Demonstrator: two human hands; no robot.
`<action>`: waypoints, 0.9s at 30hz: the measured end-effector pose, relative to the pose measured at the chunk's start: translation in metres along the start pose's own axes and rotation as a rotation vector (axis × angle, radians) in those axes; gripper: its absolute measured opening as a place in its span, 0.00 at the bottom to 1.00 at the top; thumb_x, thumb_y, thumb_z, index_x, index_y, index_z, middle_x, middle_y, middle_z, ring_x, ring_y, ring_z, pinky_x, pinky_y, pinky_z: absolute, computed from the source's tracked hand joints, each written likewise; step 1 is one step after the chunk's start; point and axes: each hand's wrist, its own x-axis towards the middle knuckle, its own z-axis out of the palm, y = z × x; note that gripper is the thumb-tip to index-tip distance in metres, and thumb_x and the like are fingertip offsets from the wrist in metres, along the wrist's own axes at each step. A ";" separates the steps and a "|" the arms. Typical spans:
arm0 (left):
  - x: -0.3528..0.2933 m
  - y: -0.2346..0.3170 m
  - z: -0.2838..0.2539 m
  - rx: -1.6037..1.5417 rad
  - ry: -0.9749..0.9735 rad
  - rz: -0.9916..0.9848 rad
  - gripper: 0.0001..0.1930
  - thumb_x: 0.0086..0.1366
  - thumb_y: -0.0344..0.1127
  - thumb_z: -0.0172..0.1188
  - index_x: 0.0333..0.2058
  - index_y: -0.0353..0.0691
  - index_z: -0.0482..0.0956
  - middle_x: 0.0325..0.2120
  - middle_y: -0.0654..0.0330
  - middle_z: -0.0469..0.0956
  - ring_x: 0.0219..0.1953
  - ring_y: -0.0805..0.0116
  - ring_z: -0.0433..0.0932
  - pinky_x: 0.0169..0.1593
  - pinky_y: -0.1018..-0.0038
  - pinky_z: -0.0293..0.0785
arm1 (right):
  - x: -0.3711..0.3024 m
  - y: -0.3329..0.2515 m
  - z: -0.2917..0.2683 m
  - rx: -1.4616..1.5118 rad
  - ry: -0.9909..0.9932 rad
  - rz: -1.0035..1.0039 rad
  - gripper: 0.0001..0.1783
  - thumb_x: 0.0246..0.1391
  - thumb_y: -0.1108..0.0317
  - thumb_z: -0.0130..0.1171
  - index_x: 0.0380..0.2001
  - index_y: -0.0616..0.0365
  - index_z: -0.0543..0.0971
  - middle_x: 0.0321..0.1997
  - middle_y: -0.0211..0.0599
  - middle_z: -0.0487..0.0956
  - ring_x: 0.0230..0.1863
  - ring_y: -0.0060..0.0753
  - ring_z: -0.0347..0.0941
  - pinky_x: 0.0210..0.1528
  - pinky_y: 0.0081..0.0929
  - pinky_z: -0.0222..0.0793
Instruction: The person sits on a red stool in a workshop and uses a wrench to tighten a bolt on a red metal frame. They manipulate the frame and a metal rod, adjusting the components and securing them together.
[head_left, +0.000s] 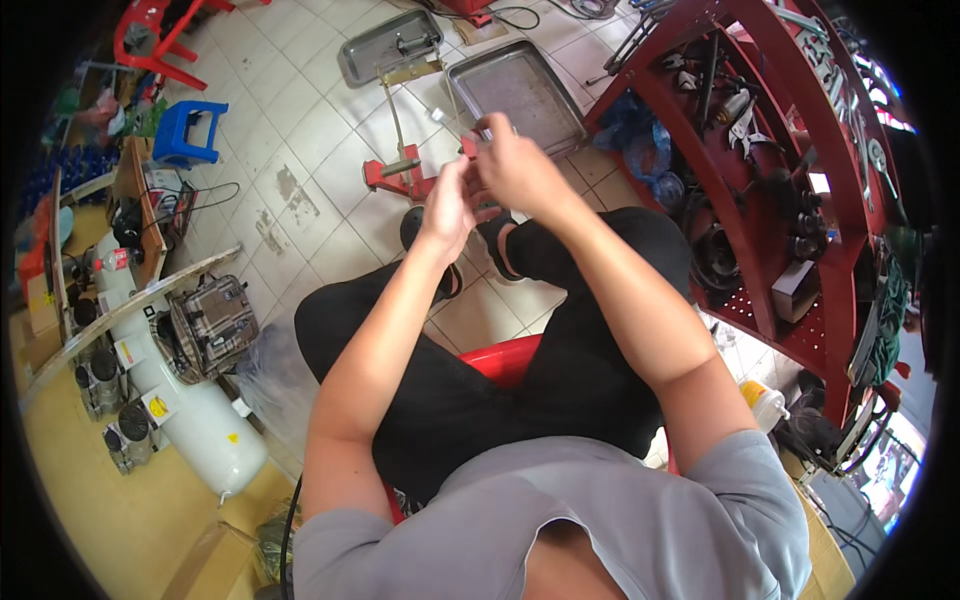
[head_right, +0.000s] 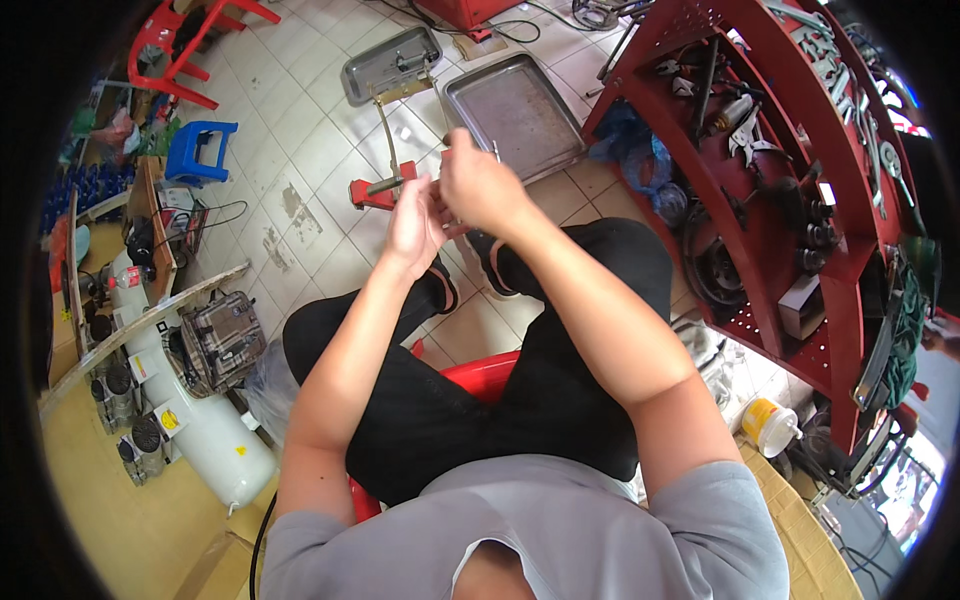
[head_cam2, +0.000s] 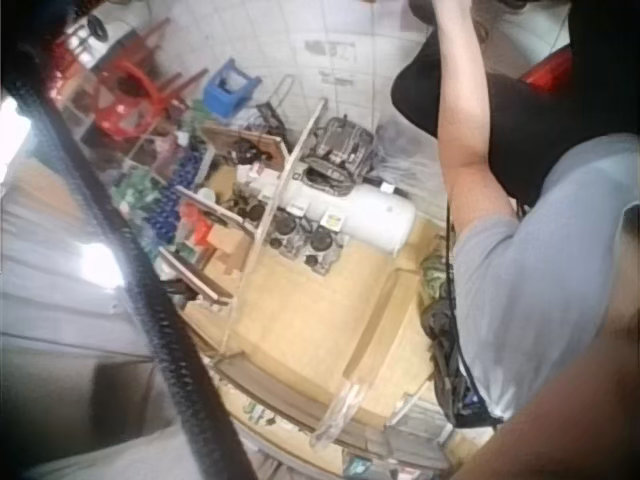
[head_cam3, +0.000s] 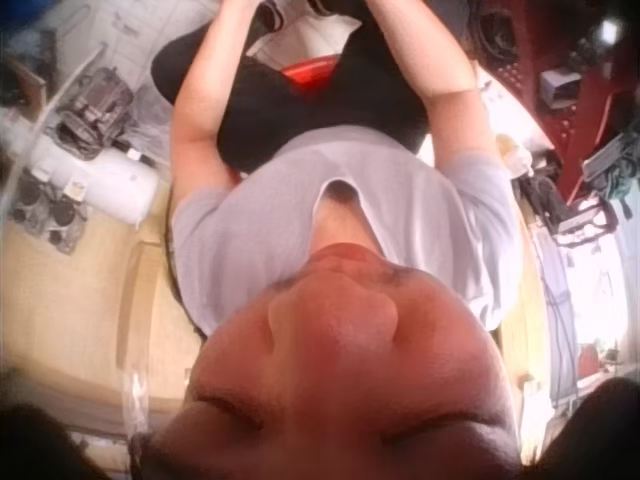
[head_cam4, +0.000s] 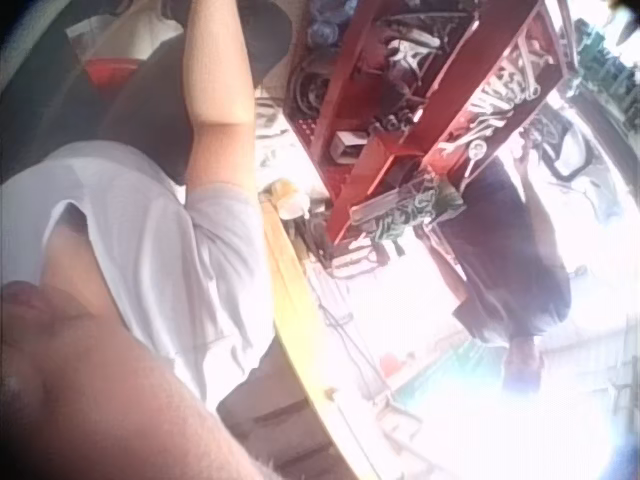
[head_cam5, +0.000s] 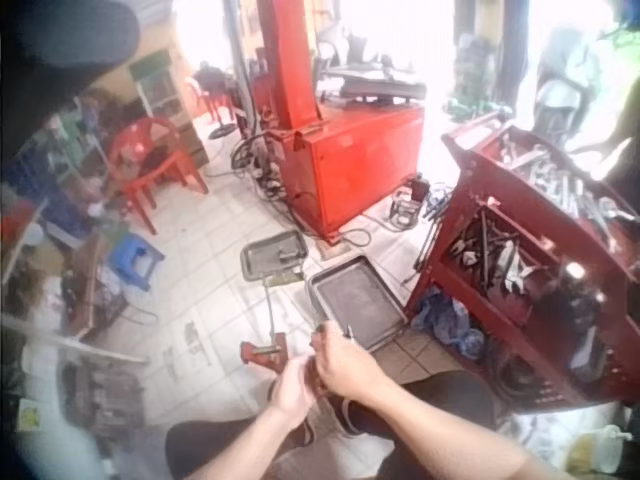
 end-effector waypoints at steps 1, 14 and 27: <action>-0.003 0.003 0.002 -0.101 0.004 -0.031 0.20 0.66 0.48 0.37 0.46 0.42 0.69 0.39 0.62 0.73 0.42 0.72 0.71 0.47 0.68 0.67 | -0.004 -0.005 0.009 -0.089 -0.032 -0.012 0.18 0.54 0.66 0.44 0.46 0.64 0.60 0.26 0.61 0.74 0.31 0.59 0.73 0.31 0.48 0.66; 0.016 0.051 -0.071 -0.244 0.328 0.445 0.15 0.68 0.41 0.37 0.38 0.35 0.67 0.24 0.60 0.70 0.27 0.67 0.72 0.32 0.71 0.70 | 0.054 0.087 0.016 0.270 -0.111 0.954 0.40 0.46 0.31 0.42 0.37 0.64 0.71 0.29 0.50 0.76 0.26 0.39 0.75 0.28 0.42 0.66; 0.029 0.072 -0.081 -0.202 0.373 0.475 0.16 0.68 0.41 0.37 0.38 0.34 0.68 0.21 0.61 0.70 0.24 0.69 0.71 0.30 0.73 0.69 | 0.052 0.123 0.024 0.626 0.067 0.956 0.20 0.47 0.47 0.48 0.36 0.49 0.74 0.28 0.29 0.71 0.25 0.27 0.65 0.31 0.29 0.55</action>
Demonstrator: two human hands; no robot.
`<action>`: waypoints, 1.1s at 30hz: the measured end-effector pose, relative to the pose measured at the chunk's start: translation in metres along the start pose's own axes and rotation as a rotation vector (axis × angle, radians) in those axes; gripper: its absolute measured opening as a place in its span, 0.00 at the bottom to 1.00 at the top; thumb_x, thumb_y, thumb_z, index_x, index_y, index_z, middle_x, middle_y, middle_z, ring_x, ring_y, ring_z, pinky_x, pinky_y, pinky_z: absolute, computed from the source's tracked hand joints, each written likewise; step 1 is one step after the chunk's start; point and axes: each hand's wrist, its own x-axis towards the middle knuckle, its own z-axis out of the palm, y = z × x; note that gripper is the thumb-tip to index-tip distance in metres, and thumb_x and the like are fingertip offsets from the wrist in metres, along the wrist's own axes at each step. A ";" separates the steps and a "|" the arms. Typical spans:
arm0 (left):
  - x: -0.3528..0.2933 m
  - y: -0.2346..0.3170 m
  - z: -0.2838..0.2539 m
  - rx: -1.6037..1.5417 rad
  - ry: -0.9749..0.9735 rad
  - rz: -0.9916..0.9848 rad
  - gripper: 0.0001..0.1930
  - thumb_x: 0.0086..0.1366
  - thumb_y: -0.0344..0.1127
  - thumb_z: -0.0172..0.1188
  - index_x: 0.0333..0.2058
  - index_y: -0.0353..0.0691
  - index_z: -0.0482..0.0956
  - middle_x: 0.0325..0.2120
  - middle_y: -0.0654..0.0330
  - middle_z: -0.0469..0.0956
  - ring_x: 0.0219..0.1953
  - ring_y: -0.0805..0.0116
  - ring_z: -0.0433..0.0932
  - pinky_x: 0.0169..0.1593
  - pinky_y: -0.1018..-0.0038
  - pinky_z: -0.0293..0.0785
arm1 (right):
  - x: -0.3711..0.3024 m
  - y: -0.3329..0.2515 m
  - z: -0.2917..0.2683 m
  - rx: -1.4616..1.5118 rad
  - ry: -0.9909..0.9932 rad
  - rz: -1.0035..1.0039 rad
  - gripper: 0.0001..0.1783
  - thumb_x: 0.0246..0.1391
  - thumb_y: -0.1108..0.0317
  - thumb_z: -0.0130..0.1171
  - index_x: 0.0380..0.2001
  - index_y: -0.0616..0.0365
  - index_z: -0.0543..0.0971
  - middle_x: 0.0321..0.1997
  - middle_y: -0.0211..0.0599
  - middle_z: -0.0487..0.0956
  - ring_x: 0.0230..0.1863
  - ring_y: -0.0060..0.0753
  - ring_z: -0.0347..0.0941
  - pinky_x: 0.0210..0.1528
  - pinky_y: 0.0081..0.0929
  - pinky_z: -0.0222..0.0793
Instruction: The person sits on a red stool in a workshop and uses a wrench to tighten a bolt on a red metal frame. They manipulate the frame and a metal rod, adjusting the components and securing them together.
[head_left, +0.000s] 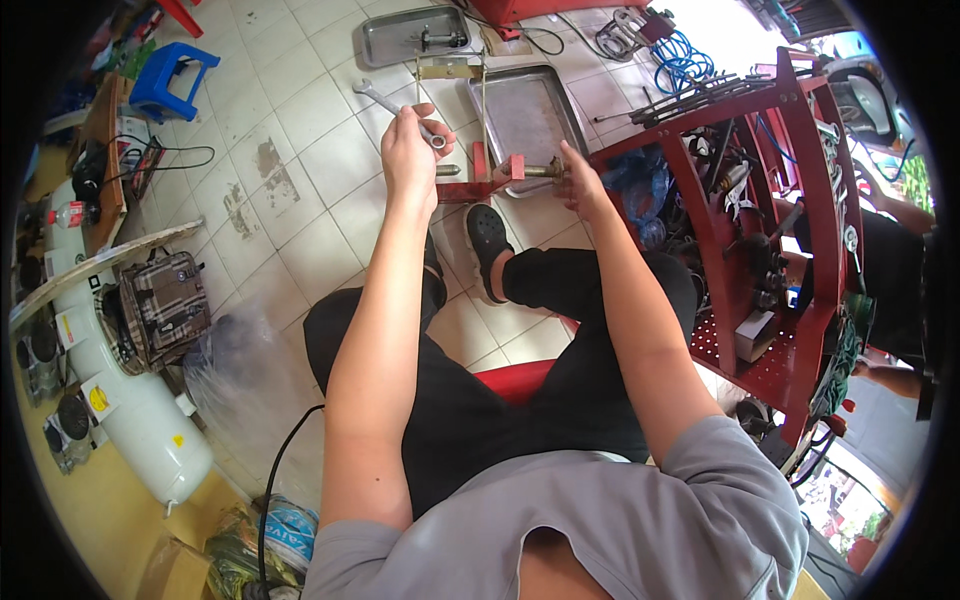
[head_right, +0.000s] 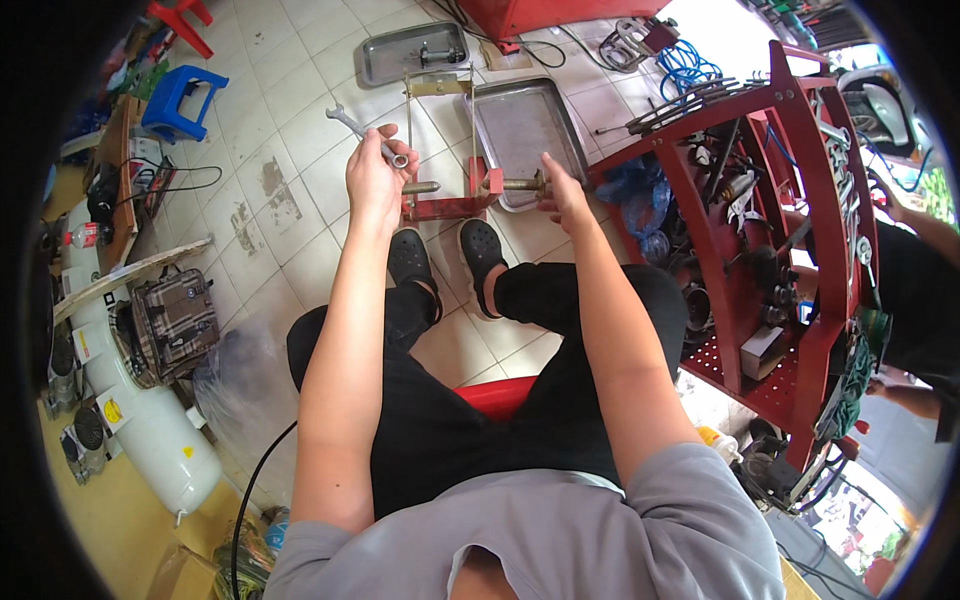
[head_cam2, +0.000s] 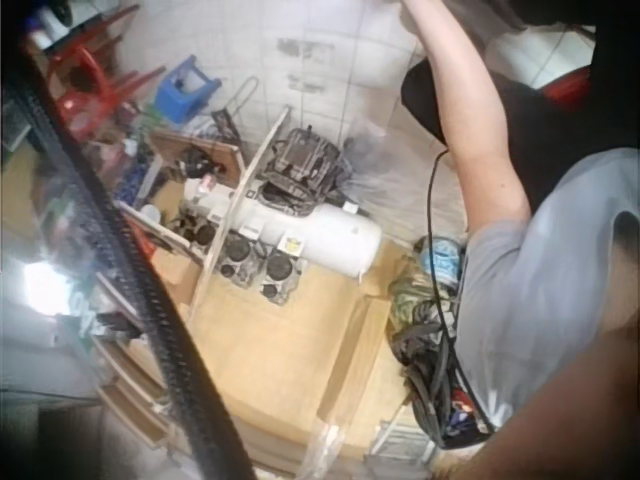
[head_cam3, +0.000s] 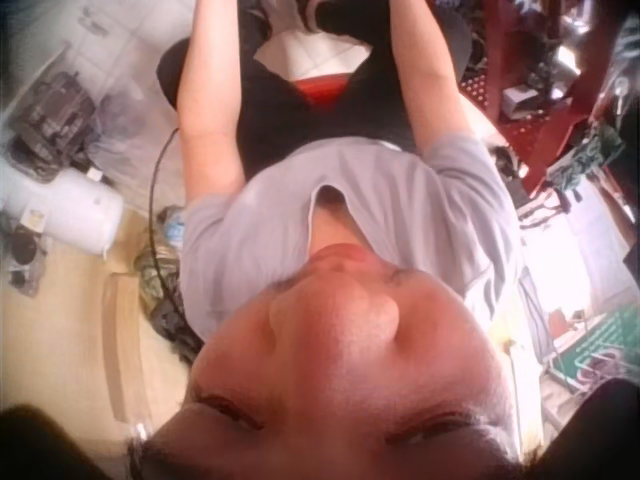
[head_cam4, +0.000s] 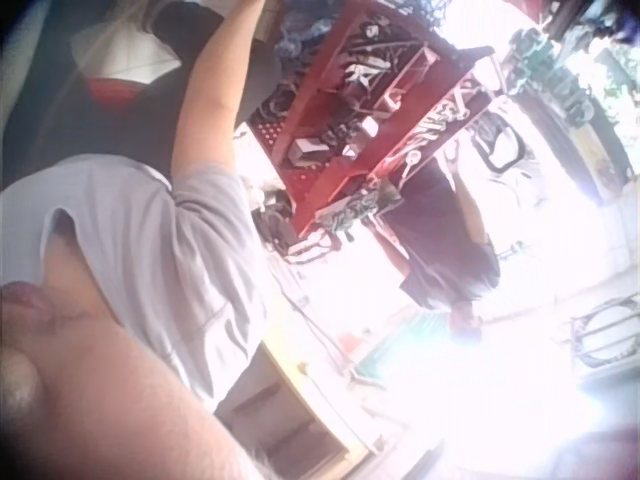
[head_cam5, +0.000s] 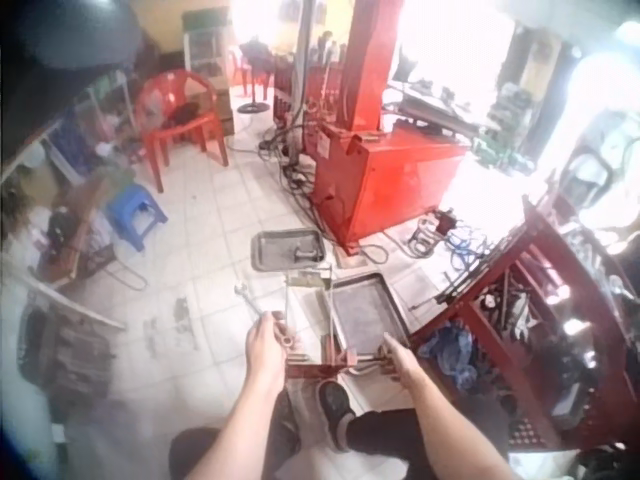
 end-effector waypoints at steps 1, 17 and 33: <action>-0.001 0.000 0.001 0.015 0.015 -0.014 0.16 0.68 0.41 0.38 0.38 0.34 0.69 0.20 0.62 0.69 0.24 0.70 0.70 0.30 0.74 0.68 | -0.004 -0.001 0.001 -0.070 -0.024 0.052 0.19 0.46 0.48 0.50 0.36 0.48 0.74 0.29 0.29 0.71 0.27 0.28 0.65 0.32 0.28 0.55; -0.001 0.004 0.005 0.020 -0.018 -0.025 0.15 0.68 0.40 0.39 0.37 0.35 0.69 0.19 0.64 0.67 0.23 0.72 0.68 0.30 0.75 0.66 | 0.012 0.007 -0.016 0.079 -0.287 -0.256 0.34 0.46 0.39 0.49 0.49 0.52 0.70 0.42 0.34 0.69 0.36 0.29 0.67 0.41 0.32 0.55; -0.003 0.002 0.004 0.044 -0.031 -0.021 0.15 0.68 0.41 0.40 0.37 0.34 0.69 0.18 0.65 0.66 0.22 0.72 0.67 0.28 0.75 0.64 | -0.006 0.001 -0.001 -0.160 -0.084 0.121 0.25 0.48 0.48 0.45 0.46 0.48 0.72 0.34 0.31 0.72 0.33 0.22 0.67 0.35 0.27 0.55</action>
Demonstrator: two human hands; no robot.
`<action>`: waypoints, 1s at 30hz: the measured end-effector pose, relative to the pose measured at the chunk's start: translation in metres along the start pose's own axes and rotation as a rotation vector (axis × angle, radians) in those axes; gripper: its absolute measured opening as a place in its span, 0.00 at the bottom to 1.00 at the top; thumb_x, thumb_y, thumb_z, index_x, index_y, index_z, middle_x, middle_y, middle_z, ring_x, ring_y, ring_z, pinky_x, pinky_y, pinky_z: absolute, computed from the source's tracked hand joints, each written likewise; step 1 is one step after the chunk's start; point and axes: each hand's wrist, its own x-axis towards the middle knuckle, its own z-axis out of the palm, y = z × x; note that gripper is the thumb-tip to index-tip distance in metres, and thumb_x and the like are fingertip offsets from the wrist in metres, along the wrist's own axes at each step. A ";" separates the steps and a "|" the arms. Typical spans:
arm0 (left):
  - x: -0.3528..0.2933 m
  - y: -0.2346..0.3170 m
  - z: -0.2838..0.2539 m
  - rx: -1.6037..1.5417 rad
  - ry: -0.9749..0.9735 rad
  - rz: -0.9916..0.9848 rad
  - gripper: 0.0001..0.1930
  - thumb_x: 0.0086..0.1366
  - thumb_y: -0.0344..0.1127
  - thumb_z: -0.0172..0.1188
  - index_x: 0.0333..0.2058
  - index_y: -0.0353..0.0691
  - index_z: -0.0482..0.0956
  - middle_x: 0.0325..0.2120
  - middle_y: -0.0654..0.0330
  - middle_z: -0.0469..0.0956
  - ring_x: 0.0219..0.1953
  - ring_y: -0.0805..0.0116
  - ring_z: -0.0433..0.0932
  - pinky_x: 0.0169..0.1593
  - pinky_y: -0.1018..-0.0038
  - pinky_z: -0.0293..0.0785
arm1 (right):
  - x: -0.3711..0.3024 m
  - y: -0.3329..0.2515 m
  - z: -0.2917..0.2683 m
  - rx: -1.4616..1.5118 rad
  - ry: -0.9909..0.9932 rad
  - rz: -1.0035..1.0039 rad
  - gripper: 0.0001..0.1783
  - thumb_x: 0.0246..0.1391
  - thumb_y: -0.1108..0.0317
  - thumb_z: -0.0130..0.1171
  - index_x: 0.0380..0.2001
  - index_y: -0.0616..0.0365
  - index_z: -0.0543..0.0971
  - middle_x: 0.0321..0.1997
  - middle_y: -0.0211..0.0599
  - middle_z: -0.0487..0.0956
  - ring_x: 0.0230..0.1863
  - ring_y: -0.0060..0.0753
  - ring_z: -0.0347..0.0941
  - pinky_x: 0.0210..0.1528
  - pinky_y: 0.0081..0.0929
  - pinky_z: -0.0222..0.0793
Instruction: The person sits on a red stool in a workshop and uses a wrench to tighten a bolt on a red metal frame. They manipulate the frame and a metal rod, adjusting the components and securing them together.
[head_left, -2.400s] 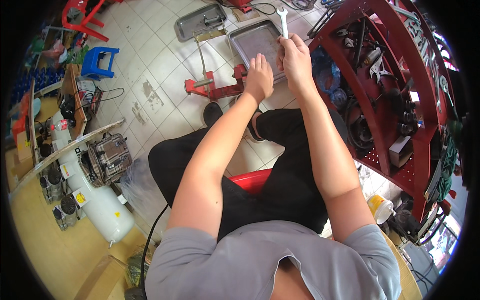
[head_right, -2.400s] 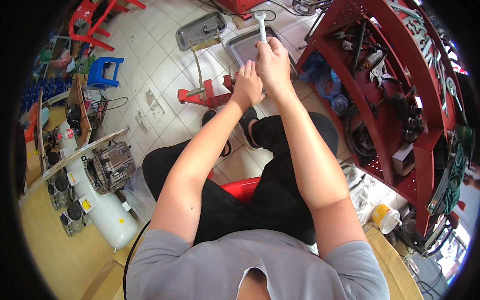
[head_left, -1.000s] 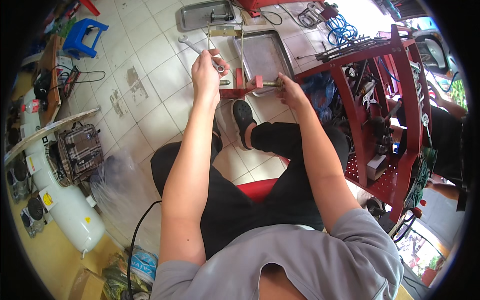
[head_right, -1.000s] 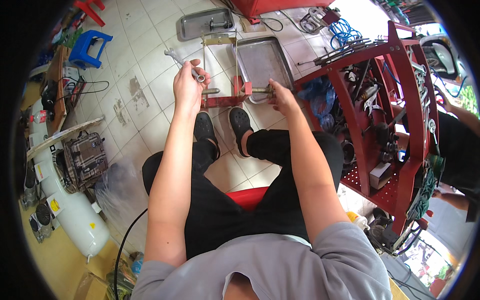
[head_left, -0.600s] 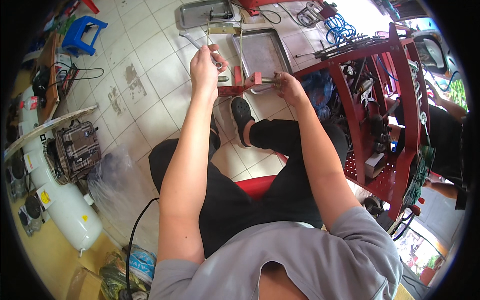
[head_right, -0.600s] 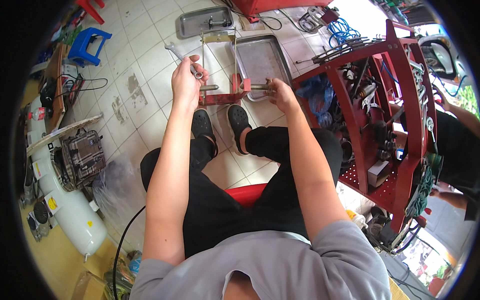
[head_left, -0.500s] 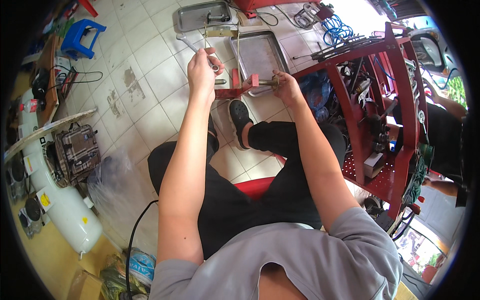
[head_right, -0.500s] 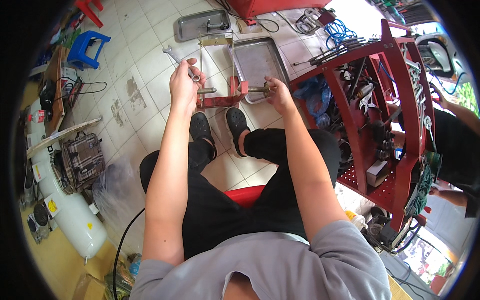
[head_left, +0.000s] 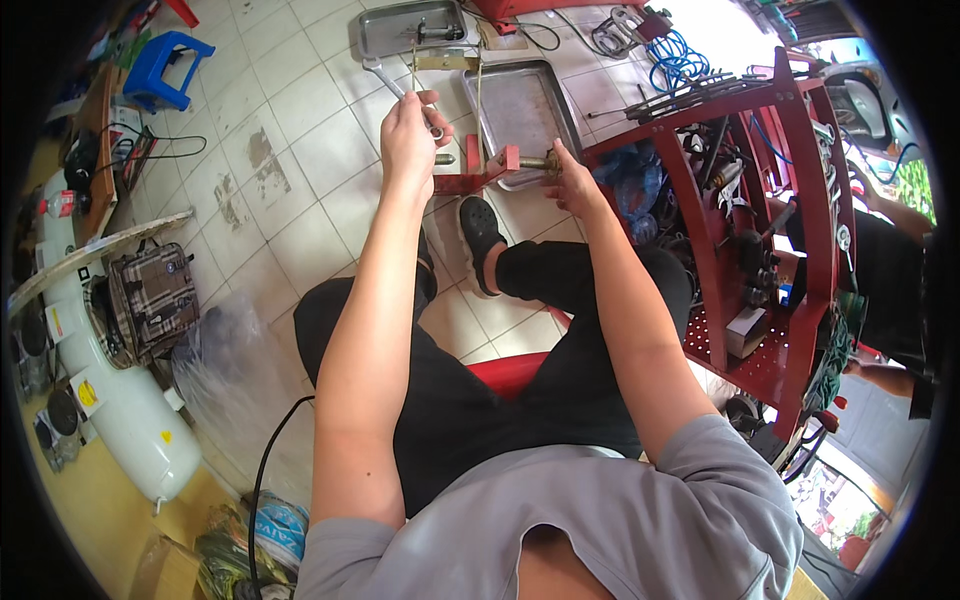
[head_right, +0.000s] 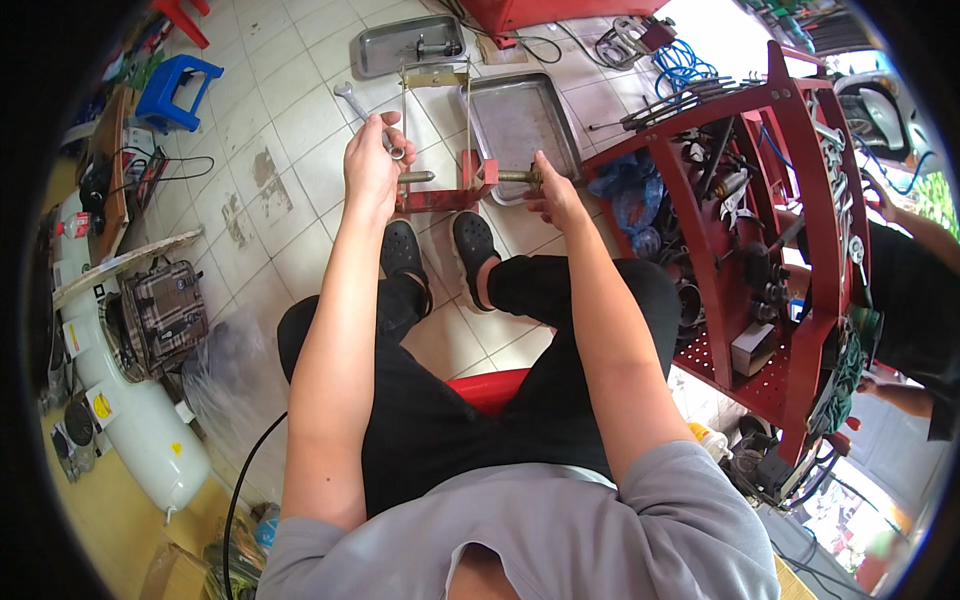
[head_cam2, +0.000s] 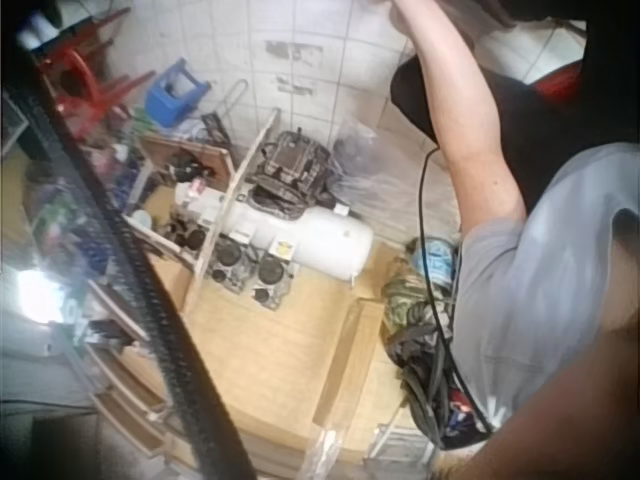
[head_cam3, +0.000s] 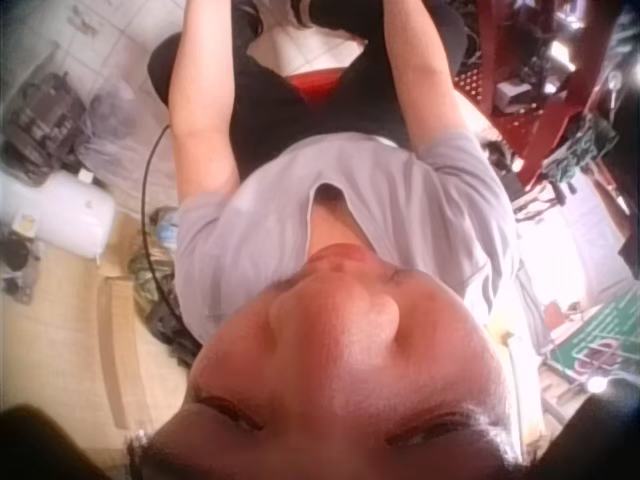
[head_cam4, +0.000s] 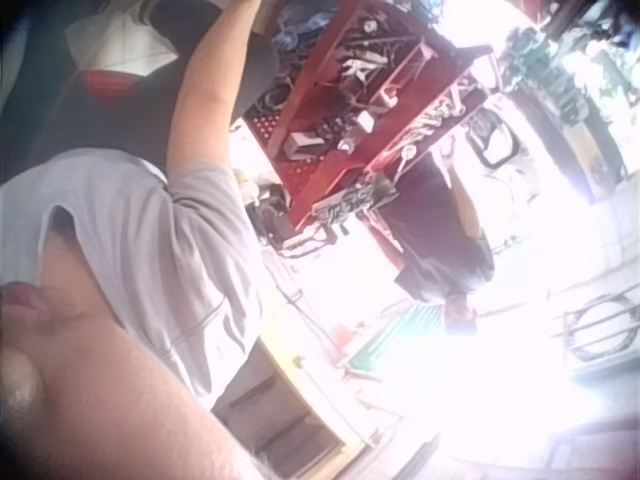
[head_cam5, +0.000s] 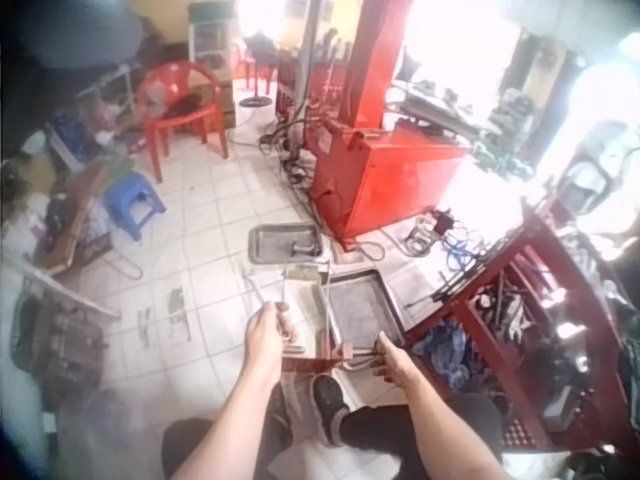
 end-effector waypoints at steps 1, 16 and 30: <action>0.000 0.000 0.001 -0.004 -0.004 0.001 0.15 0.68 0.41 0.40 0.37 0.35 0.70 0.18 0.65 0.66 0.22 0.73 0.67 0.29 0.75 0.64 | 0.005 0.003 -0.004 0.042 -0.046 -0.081 0.25 0.48 0.46 0.45 0.45 0.48 0.72 0.34 0.31 0.72 0.32 0.23 0.67 0.34 0.27 0.55; 0.001 -0.001 0.002 0.039 -0.042 -0.003 0.15 0.68 0.40 0.39 0.37 0.34 0.70 0.17 0.66 0.66 0.21 0.73 0.67 0.29 0.75 0.64 | 0.020 0.014 -0.012 0.232 -0.103 -0.359 0.29 0.47 0.41 0.50 0.44 0.50 0.73 0.33 0.27 0.71 0.27 0.23 0.67 0.28 0.25 0.54; -0.010 0.010 0.007 0.085 -0.053 -0.003 0.15 0.68 0.41 0.39 0.37 0.35 0.70 0.16 0.67 0.65 0.20 0.74 0.67 0.29 0.76 0.64 | 0.015 0.015 -0.006 0.337 -0.074 -0.312 0.23 0.48 0.43 0.49 0.39 0.47 0.75 0.30 0.31 0.73 0.23 0.25 0.67 0.23 0.26 0.53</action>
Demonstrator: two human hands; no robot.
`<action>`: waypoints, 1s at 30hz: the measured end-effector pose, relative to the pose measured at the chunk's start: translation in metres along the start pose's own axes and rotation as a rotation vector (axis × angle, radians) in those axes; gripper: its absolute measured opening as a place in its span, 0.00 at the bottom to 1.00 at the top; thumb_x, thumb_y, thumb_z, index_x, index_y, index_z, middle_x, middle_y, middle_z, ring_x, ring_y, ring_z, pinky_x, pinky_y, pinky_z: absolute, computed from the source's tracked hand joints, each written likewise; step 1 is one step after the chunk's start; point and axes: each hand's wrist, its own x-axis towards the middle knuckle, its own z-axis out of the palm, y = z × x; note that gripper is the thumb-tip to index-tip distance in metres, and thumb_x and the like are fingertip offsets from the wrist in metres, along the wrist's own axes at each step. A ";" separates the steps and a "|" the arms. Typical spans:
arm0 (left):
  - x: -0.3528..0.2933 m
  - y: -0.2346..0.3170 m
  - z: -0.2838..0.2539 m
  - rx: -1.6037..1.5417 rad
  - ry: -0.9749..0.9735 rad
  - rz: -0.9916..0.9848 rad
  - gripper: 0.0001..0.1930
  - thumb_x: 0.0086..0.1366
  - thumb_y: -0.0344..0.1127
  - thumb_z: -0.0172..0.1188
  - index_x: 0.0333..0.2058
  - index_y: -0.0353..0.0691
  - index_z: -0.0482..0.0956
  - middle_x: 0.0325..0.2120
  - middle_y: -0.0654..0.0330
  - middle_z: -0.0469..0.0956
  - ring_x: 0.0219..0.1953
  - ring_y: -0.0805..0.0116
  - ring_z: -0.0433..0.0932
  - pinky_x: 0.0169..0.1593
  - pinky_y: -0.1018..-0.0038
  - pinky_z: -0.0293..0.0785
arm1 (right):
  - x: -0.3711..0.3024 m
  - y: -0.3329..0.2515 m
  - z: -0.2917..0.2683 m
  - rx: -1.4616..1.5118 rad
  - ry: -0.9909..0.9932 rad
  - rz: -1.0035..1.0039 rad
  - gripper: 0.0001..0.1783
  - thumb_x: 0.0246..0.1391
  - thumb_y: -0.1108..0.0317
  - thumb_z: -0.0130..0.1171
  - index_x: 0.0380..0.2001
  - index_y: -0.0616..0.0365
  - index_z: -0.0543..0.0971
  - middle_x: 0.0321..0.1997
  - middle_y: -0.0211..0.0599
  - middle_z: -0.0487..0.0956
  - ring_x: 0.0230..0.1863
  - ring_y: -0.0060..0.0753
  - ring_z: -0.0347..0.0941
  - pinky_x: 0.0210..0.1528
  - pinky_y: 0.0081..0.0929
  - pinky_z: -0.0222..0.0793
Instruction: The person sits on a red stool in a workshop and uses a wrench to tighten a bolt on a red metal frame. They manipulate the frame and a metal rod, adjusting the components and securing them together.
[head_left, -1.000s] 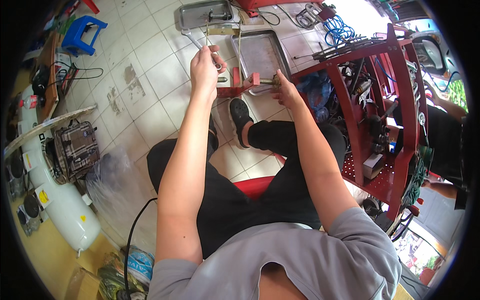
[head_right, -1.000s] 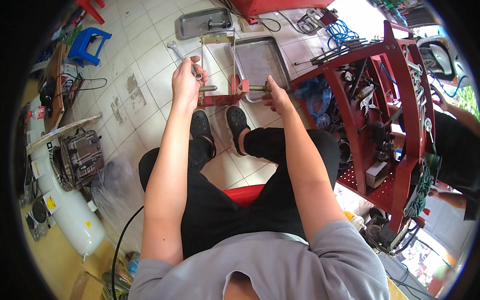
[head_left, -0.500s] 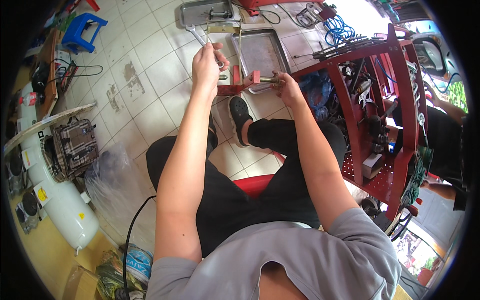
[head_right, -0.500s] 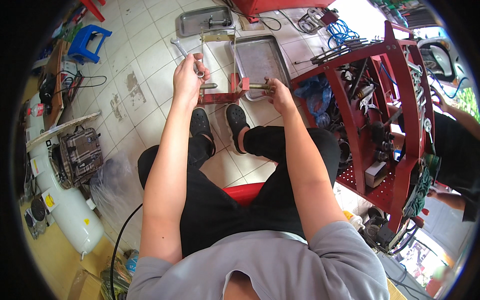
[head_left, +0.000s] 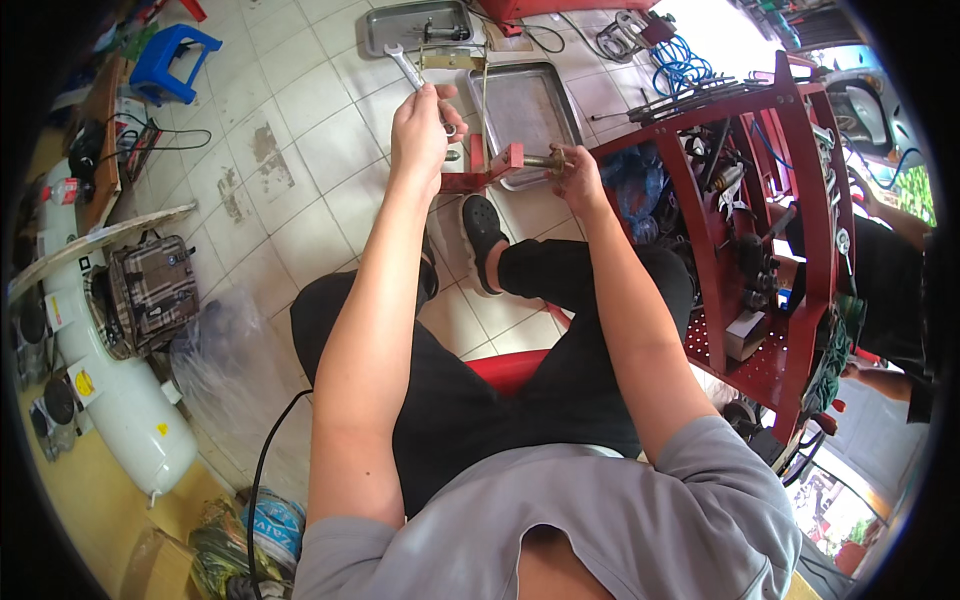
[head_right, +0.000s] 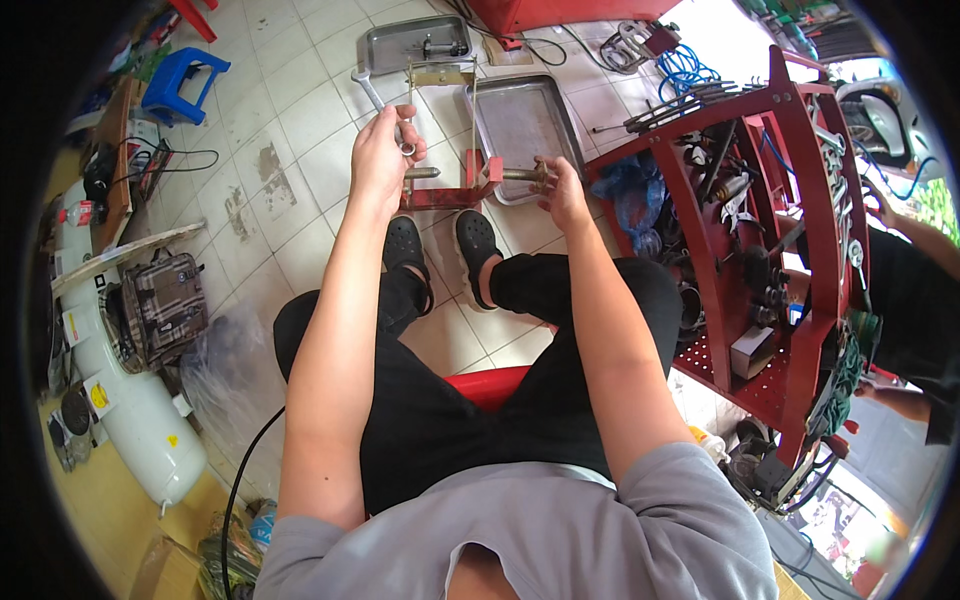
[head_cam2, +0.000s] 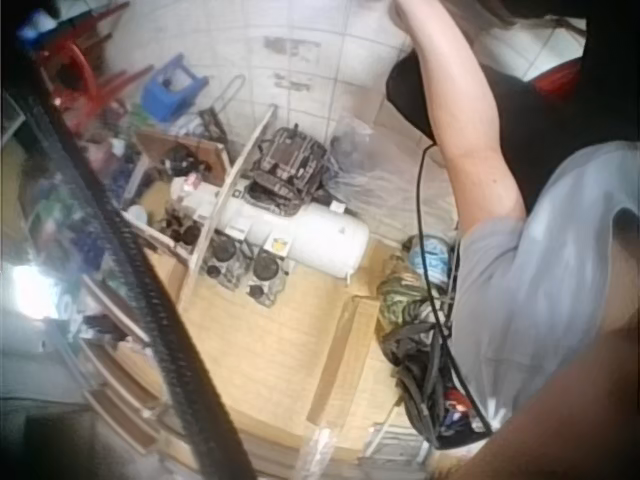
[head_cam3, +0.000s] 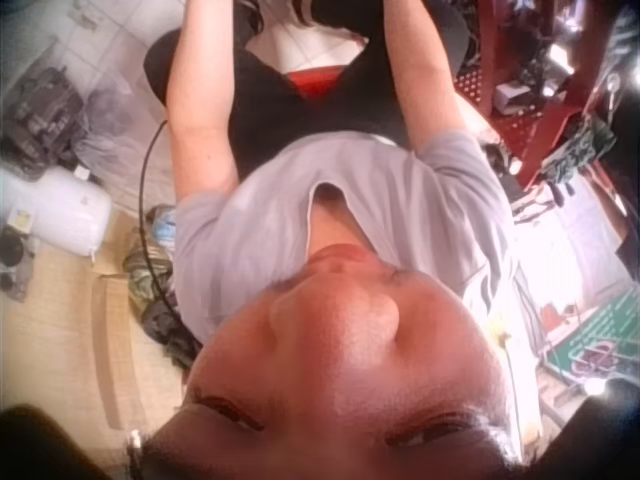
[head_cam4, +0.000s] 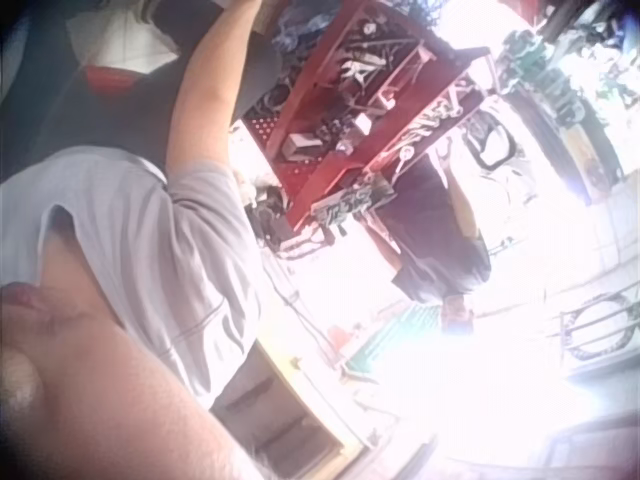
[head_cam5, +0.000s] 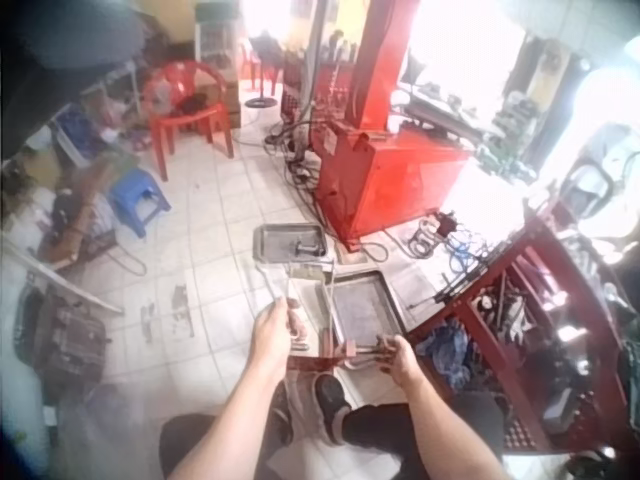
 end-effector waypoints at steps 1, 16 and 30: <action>-0.002 0.001 -0.001 -0.002 0.005 0.002 0.15 0.68 0.41 0.39 0.37 0.35 0.70 0.16 0.67 0.65 0.20 0.74 0.66 0.29 0.77 0.64 | -0.001 -0.003 0.005 -0.105 0.057 0.062 0.21 0.48 0.46 0.48 0.40 0.47 0.75 0.30 0.30 0.73 0.25 0.24 0.67 0.25 0.26 0.54; -0.024 0.007 -0.005 0.127 -0.035 0.114 0.17 0.68 0.41 0.38 0.34 0.33 0.71 0.14 0.66 0.66 0.17 0.75 0.66 0.26 0.78 0.64 | -0.007 0.006 0.044 -0.328 0.242 0.153 0.42 0.42 0.24 0.38 0.35 0.55 0.72 0.22 0.36 0.69 0.15 0.28 0.61 0.15 0.27 0.53; -0.033 -0.016 0.018 0.266 -0.130 0.133 0.17 0.69 0.41 0.37 0.32 0.35 0.70 0.14 0.66 0.64 0.17 0.75 0.65 0.23 0.78 0.63 | 0.067 0.025 -0.002 -0.176 0.360 -0.501 0.17 0.48 0.60 0.48 0.32 0.64 0.76 0.19 0.32 0.67 0.17 0.27 0.63 0.15 0.26 0.54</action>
